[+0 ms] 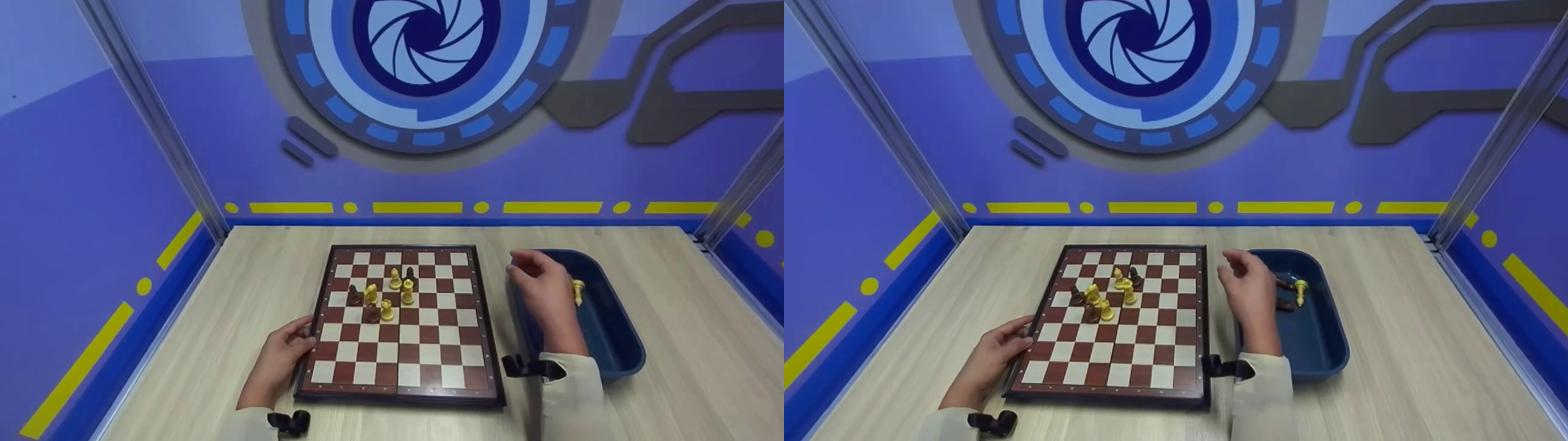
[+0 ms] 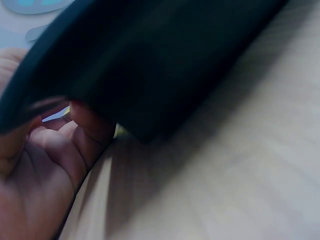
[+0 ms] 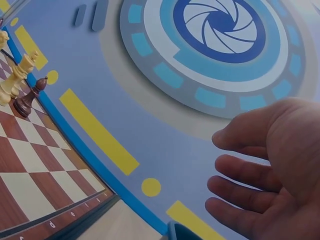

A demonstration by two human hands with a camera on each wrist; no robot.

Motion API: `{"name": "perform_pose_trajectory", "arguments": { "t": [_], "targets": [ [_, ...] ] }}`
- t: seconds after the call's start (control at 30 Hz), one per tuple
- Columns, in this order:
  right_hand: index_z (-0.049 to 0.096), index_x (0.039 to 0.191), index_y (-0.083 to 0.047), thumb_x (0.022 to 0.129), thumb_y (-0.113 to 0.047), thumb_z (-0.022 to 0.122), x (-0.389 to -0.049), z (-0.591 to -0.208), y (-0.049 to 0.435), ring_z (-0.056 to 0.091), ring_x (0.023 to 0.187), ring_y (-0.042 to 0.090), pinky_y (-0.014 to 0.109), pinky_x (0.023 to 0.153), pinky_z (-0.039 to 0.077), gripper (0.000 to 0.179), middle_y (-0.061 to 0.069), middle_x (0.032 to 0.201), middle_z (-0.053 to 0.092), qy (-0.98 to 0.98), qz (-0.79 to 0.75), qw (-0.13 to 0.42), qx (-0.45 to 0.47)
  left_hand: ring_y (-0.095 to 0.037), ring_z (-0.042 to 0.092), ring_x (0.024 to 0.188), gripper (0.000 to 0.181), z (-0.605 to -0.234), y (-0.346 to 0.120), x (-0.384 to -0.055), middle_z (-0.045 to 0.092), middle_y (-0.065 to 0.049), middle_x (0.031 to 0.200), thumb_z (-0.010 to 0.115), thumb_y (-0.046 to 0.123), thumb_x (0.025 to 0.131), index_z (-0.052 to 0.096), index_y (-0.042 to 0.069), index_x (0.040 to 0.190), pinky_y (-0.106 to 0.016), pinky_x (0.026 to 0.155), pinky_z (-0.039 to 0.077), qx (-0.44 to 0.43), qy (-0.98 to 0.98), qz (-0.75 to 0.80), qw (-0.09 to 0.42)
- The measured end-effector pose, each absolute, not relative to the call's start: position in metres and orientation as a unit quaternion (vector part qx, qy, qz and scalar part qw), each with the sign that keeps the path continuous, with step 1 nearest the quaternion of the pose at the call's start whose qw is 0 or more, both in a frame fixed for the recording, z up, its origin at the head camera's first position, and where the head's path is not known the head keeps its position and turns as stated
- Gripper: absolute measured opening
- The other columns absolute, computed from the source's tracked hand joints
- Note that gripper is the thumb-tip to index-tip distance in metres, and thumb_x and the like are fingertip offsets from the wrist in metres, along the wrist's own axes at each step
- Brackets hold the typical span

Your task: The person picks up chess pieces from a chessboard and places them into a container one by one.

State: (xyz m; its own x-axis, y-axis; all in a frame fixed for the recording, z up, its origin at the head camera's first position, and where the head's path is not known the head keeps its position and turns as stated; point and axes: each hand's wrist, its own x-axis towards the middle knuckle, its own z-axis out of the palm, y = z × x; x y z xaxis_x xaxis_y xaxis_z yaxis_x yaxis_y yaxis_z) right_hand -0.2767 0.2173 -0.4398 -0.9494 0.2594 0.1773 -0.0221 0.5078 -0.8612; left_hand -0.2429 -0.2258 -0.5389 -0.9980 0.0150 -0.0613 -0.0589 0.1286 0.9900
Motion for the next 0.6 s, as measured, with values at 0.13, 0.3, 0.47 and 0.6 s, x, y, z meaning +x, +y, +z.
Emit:
{"name": "perform_pose_trajectory", "arguments": {
  "t": [0.13, 0.3, 0.47, 0.6],
  "targets": [
    [0.064, 0.124, -0.01, 0.092, -0.02, 0.064, -0.277, -0.44, 0.213, 0.061, 0.111, 0.025, 0.031, 0.087, 0.05, 0.033, 0.014, 0.121, 0.065, -0.859, 0.489, 0.14, -0.053, -0.01, 0.062, 0.088, 0.049, -0.538, -0.226, -0.243, 0.059, -0.016, 0.108, 0.058, -0.001, 0.09, 0.048, -0.003, 0.139, -0.024, 0.075, 0.053, -0.016, 0.758, 0.651, 0.026],
    [0.064, 0.125, -0.008, 0.092, -0.02, 0.065, -0.277, -0.44, 0.209, 0.06, 0.115, 0.029, 0.044, 0.093, 0.049, 0.035, 0.016, 0.122, 0.064, -0.86, 0.492, 0.134, -0.034, -0.011, 0.064, 0.089, 0.05, -0.537, -0.225, -0.243, 0.062, -0.017, 0.11, 0.059, 0.0, 0.09, 0.049, -0.002, 0.139, -0.024, 0.075, 0.053, -0.021, 0.771, 0.637, 0.024],
    [0.063, 0.125, -0.007, 0.093, -0.019, 0.064, -0.278, -0.441, 0.204, 0.058, 0.117, 0.03, 0.047, 0.096, 0.048, 0.034, 0.017, 0.124, 0.063, -0.862, 0.489, 0.129, -0.023, -0.011, 0.061, 0.085, 0.049, -0.538, -0.225, -0.242, 0.06, -0.016, 0.108, 0.06, 0.0, 0.09, 0.049, -0.002, 0.139, -0.024, 0.072, 0.052, -0.025, 0.769, 0.639, 0.02],
    [0.063, 0.125, -0.006, 0.092, -0.017, 0.064, -0.278, -0.442, 0.2, 0.057, 0.118, 0.031, 0.047, 0.098, 0.048, 0.035, 0.018, 0.125, 0.062, -0.861, 0.493, 0.125, -0.012, -0.011, 0.06, 0.082, 0.05, -0.539, -0.225, -0.242, 0.059, -0.014, 0.105, 0.06, 0.0, 0.09, 0.049, -0.003, 0.138, -0.024, 0.071, 0.051, -0.024, 0.77, 0.637, 0.018]
  ]
}}
